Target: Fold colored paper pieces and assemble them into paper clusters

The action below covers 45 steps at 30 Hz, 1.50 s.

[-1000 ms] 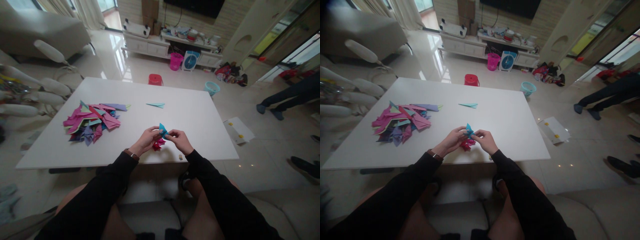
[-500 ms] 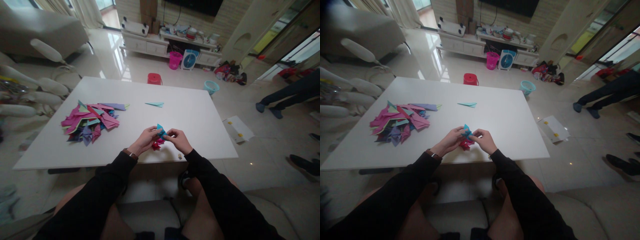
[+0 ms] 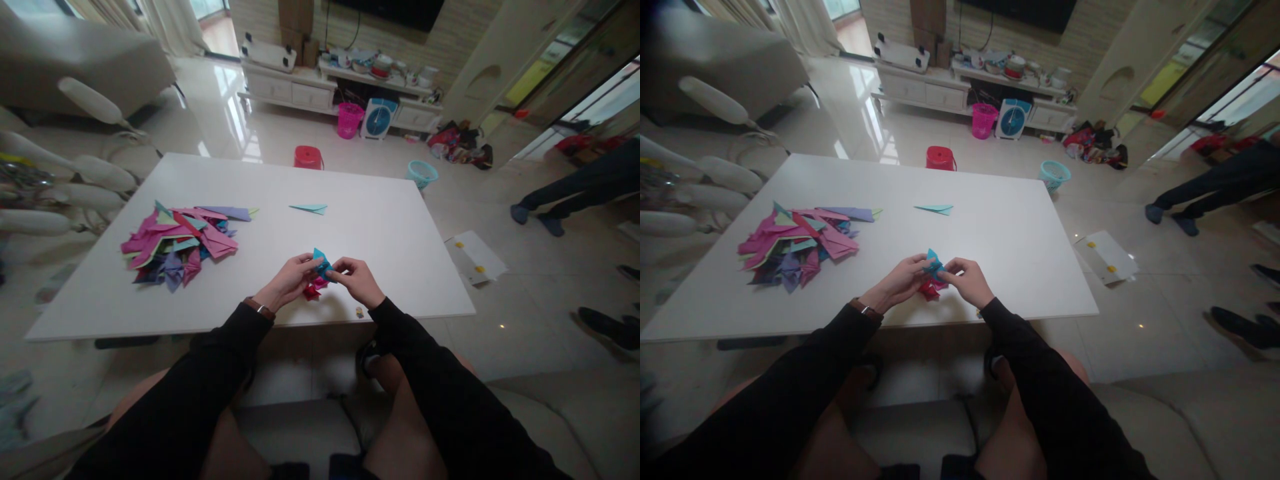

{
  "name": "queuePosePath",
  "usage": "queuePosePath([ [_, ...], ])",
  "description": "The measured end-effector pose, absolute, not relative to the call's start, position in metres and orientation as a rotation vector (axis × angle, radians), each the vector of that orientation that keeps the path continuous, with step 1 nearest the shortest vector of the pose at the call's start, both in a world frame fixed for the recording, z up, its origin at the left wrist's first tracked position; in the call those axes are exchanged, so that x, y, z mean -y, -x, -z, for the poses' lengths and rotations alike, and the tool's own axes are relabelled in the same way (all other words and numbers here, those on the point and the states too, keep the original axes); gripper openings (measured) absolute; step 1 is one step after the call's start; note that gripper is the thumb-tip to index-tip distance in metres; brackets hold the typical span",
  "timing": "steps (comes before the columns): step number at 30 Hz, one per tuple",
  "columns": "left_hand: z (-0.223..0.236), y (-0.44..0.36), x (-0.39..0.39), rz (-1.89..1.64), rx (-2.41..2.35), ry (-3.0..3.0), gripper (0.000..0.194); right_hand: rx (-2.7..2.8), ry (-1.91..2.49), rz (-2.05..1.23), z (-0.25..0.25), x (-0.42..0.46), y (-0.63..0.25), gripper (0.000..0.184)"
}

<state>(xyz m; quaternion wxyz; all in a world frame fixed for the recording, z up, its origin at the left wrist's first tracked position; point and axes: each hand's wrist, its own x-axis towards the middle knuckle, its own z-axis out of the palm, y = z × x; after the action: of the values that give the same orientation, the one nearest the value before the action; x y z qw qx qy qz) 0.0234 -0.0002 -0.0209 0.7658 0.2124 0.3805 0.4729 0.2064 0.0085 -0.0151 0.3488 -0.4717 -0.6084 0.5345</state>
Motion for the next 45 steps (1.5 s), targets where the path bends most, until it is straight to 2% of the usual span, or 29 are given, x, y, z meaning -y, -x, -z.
queuePosePath([
  [11,0.023,-0.022,-0.002,-1.019,-0.830,-0.468,0.012,1.599,1.256,-1.308,0.009,-0.007,-0.207,0.028],
  [16,0.027,-0.022,-0.001,-0.974,-0.868,-0.496,0.017,1.619,1.213,-1.217,0.005,-0.008,-0.209,0.029],
  [21,0.027,-0.023,0.000,-0.925,-0.915,-0.548,0.028,1.726,1.125,-1.150,0.006,-0.007,-0.209,0.020],
  [31,0.028,-0.024,-0.002,-0.989,-0.956,-0.563,0.030,1.926,1.032,-0.861,0.007,-0.005,-0.210,0.004],
  [36,0.029,-0.024,-0.002,-1.014,-0.972,-0.572,0.033,2.078,0.945,-0.713,0.008,-0.002,-0.209,0.011],
  [40,0.028,-0.024,-0.002,-1.014,-0.971,-0.578,0.031,2.135,0.929,-0.634,0.008,-0.001,-0.209,0.009],
  [45,0.026,-0.024,-0.003,-1.046,-0.952,-0.546,0.019,2.037,1.027,-0.644,0.005,-0.002,-0.209,0.004],
])
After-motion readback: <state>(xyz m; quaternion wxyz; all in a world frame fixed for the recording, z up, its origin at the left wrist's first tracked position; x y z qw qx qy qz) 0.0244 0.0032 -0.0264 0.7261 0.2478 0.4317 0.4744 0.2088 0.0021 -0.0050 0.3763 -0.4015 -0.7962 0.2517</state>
